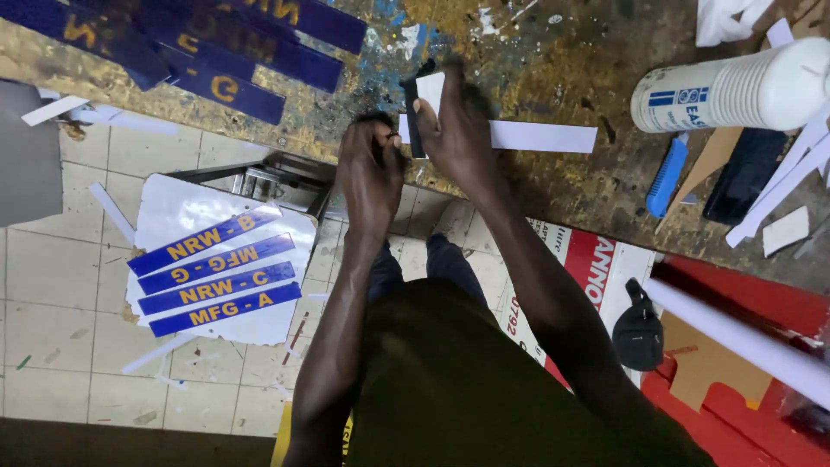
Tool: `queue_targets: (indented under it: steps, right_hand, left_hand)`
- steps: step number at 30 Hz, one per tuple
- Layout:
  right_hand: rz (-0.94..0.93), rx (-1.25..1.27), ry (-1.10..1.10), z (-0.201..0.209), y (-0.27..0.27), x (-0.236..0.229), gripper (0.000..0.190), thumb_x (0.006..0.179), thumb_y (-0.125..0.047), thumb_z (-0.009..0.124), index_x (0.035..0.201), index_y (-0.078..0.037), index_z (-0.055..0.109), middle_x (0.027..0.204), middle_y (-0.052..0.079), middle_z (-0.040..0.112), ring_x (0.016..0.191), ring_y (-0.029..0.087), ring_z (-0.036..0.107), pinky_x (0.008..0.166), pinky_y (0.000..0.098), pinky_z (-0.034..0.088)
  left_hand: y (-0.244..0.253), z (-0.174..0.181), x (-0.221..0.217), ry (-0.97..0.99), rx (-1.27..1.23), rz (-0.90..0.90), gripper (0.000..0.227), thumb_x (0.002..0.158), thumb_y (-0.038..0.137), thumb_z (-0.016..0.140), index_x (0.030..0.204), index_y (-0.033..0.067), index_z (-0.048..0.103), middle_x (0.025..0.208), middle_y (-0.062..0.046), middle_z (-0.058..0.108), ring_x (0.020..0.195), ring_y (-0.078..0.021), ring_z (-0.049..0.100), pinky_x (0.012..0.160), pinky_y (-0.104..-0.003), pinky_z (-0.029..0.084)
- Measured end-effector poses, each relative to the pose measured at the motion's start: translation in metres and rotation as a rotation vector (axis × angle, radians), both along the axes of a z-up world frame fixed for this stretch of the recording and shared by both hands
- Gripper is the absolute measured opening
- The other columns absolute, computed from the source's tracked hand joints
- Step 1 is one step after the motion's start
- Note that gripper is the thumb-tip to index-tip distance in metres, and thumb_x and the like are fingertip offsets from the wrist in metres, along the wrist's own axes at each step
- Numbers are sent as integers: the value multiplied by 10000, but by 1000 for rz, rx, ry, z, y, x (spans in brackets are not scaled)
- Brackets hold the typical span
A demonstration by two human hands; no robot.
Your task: The person applies blue vinyl stickers with yellow text onto a white backing sheet. They use a spray bottle to wet the stickers and a squeegee tool to smooth them down, ensuring proper adhesion. The person handles multiple sticker strips, peeling them from their backing and placing them onto the sheet.
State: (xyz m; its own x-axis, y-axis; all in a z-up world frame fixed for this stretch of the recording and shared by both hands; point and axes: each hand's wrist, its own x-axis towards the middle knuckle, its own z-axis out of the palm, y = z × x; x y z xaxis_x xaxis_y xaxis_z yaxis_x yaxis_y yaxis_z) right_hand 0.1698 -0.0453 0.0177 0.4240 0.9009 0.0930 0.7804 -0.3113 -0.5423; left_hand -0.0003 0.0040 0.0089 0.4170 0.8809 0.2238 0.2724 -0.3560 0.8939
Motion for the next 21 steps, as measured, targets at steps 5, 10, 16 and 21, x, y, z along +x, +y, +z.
queue_targets:
  steps: [5,10,16,21]
  right_hand:
    - [29,-47,74,1,12,-8,690,1183,-152,761,1644,23,279,837,85,569,668,242,550,563,437,342]
    - [84,-64,235,0,16,-2,530,1222,-475,555,1496,-51,394,741,84,471,622,249,510,571,460,300]
    - [-56,16,659,44,-15,-3,1030,1068,-759,537,1796,-108,209,1902,232,199,1761,402,207,1373,574,240]
    - [-79,14,743,56,-55,-13,1105,1097,-718,564,1804,10,127,1872,312,113,1740,471,97,1395,638,107]
  left_hand:
    - [2,6,-2,-32,-5,-21,293,1213,301,476,1068,75,594,1037,-161,650,923,-328,607,749,-457,456]
    - [7,3,-9,-126,-37,-33,213,1153,261,551,1021,102,602,985,-97,617,860,-259,586,706,-416,433]
    - [-16,44,-36,-200,-312,-202,425,1138,504,633,1177,101,765,1006,-47,780,927,-191,734,785,-361,540]
    - [-42,26,-32,-183,-397,-275,408,1171,432,620,889,151,712,749,-12,632,702,-145,600,674,-358,459]
